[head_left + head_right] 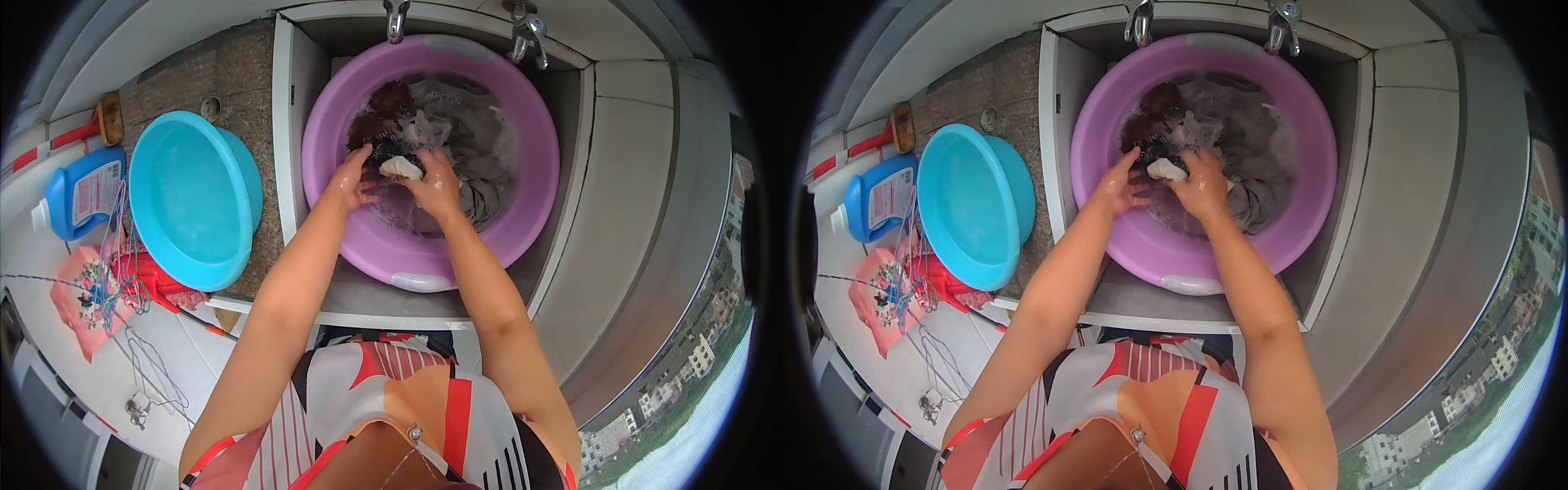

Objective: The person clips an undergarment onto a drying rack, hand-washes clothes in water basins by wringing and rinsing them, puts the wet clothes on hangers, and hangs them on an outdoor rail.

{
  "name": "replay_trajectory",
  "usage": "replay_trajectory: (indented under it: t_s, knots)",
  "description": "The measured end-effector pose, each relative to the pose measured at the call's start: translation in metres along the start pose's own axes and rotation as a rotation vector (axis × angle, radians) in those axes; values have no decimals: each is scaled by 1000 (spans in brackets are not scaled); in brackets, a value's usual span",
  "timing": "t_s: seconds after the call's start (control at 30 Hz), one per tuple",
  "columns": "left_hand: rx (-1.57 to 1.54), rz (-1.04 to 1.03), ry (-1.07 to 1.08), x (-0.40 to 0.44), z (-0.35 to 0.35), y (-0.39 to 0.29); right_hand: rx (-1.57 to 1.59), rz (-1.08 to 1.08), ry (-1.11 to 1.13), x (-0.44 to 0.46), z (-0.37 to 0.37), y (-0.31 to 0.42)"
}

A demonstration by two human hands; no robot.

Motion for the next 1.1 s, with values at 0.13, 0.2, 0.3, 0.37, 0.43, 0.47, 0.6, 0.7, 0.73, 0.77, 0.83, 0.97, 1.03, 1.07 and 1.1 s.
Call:
replay_trajectory:
  t_s: [0.13, 0.2, 0.3, 0.37, 0.43, 0.47, 0.6, 0.7, 0.73, 0.77, 0.83, 0.97, 1.03, 1.07, 1.1]
  knots:
    - [-430, -48, 769, -42, -44, -13, 8, 448, -23, -86, -12, 119]
    - [-404, -416, 616, -42, -39, 1, 17, 479, -81, -92, -28, 127]
    - [-617, -405, 668, -40, -44, 17, -48, 299, -237, -43, -21, 90]
    - [-312, -198, 340, -75, -36, 21, -169, 92, -351, 3, -1, 47]
    - [137, -269, 100, -83, -9, 6, -267, 116, -360, 23, 23, -18]
    - [133, -410, 25, -91, 2, -10, -354, 69, -317, 16, 38, -30]
    - [963, -790, -504, -53, 9, -23, -521, 181, -238, -37, 25, -29]
    - [1519, -761, -532, -27, -35, 0, -654, 130, -39, -35, -26, -30]
    - [1602, -720, -537, -6, -38, 8, -701, 162, -61, -25, -31, -40]
    - [1686, -679, -544, 16, -39, 14, -746, 195, -86, -7, -40, -57]
    - [1728, -527, -322, 16, -42, -5, -659, 21, -11, 49, -54, -113]
    - [1059, -472, 80, 15, -24, -22, -172, -216, 5, 71, 10, -61]
    - [498, -139, 22, -28, -21, -17, 84, 45, -98, 20, 34, 0]
    - [187, -117, 255, -46, -38, -7, 157, 160, -133, -9, 35, 31]
    - [-127, -96, 480, -64, -52, -5, 150, 278, -123, -35, 33, 66]
Point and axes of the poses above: each hand's wrist, its own x-axis towards the middle knuckle, its own z-axis out of the back of the hand, y = z × x, the point moved 7 cm from there along x, towards the middle knuckle, and after that the axes turned 15 degrees about x, right-handed, at the moved point
